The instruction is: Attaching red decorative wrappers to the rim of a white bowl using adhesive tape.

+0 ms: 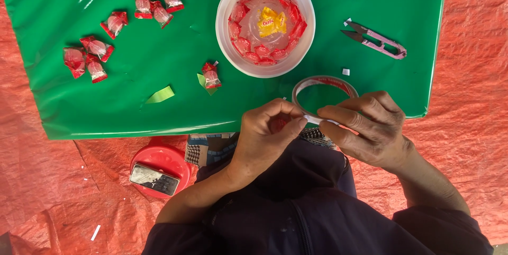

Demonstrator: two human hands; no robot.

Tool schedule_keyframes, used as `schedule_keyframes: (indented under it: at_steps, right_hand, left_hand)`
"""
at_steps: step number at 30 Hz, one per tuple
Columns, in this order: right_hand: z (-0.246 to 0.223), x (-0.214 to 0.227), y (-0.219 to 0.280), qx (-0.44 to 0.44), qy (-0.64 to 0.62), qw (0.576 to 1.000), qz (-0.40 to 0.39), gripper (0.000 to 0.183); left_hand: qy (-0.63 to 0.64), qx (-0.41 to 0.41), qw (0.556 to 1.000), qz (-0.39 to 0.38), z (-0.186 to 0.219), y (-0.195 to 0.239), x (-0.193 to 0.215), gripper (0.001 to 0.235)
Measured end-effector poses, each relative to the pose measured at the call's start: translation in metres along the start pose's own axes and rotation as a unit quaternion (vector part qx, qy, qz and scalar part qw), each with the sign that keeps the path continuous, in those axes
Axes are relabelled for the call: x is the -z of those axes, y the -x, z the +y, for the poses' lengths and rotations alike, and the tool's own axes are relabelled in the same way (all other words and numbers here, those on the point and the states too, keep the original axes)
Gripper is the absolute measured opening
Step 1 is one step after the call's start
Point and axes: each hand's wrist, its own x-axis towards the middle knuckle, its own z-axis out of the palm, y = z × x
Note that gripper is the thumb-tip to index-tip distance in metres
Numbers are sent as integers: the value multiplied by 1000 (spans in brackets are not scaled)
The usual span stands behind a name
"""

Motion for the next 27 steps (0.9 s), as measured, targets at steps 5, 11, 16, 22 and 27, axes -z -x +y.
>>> schedule_keyframes:
  at_steps: [5,11,16,22,27]
  right_hand:
    - [3,-2,16,-5,-26,999,-22,16]
    - [42,8,46,-152,-147,977,4,29]
    - [97,-4,37,-174,142,972,-66,56]
    - [116,-15,58,-208,39,975,-68,35]
    - [98,6,41,-280,-110,950,-84,29]
  left_hand:
    - [30,18,999,-17,-15,-1,-8,5]
    - [52,79,995,-11,-20,-4,-15,7]
    - [81,91,992,-19,-21,-7,-16,5]
    - [10,31,999,-13,-12,-11,-15,9]
    - [-105,-75,992,-17,-1,-15,-10,6]
